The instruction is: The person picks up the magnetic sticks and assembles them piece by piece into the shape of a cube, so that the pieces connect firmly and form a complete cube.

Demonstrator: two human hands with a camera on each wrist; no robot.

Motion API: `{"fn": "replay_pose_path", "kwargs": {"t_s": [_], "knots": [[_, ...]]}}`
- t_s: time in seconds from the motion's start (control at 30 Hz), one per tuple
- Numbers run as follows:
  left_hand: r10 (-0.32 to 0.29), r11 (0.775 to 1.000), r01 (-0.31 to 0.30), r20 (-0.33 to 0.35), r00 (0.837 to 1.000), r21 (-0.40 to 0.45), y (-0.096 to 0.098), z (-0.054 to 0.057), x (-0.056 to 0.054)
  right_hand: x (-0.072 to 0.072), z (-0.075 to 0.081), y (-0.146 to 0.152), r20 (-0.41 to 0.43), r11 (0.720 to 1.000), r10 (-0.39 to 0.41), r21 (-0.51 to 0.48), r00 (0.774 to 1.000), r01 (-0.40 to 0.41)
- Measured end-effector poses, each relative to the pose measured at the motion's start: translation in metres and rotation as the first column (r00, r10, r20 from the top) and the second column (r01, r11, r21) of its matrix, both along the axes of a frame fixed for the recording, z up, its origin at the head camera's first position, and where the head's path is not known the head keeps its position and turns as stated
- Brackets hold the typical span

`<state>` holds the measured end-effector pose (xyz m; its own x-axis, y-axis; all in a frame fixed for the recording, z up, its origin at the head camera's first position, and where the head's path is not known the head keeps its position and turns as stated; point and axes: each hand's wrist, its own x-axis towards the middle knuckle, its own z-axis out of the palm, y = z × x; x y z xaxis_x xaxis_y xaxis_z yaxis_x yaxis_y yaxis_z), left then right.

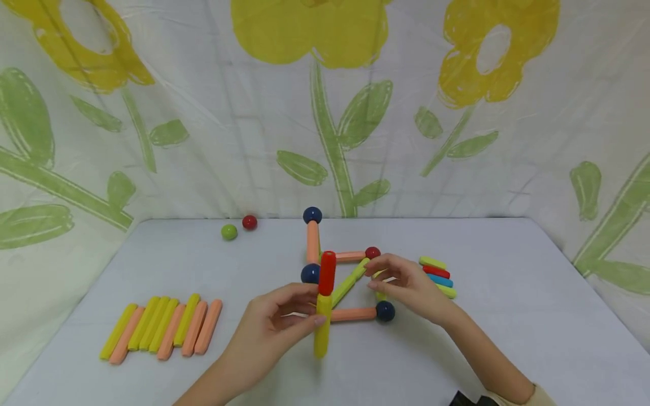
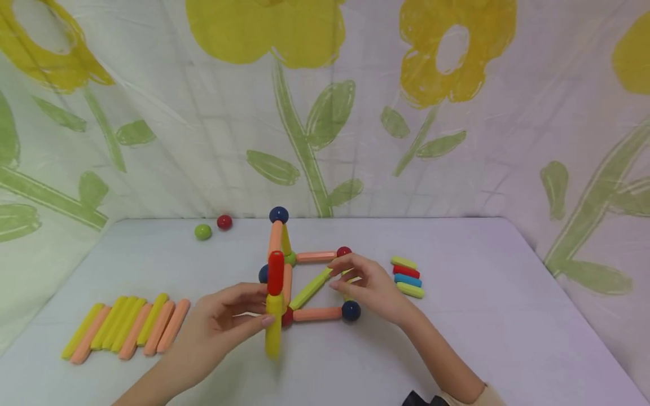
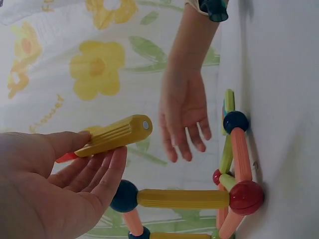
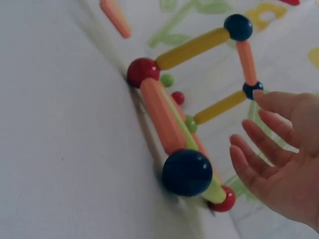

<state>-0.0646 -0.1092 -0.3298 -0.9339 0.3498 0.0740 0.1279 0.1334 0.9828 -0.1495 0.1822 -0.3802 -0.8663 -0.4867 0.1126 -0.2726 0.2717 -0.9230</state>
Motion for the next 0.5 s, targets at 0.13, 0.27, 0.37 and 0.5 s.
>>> {"fn": "replay_pose_path", "kwargs": {"t_s": [0.13,0.27,0.37,0.5], "knots": [[0.093,0.996,-0.092,-0.050,0.994,0.019,-0.006,0.008,-0.001,-0.006,-0.016,0.003,-0.027,0.992,-0.121,0.024,0.992,0.122],[0.207,0.978,-0.205,-0.116,0.971,0.033,-0.014,0.014,-0.004,-0.011,-0.027,0.002,-0.027,0.973,-0.225,0.046,0.974,0.226],[0.281,0.960,-0.279,-0.165,0.945,0.039,-0.021,0.017,-0.008,-0.013,-0.034,0.001,-0.006,0.957,-0.277,0.087,0.961,0.276],[0.356,0.934,-0.355,-0.193,0.914,0.042,-0.029,0.016,-0.017,-0.014,-0.041,0.002,0.039,0.950,-0.295,0.114,0.955,0.289]]}}
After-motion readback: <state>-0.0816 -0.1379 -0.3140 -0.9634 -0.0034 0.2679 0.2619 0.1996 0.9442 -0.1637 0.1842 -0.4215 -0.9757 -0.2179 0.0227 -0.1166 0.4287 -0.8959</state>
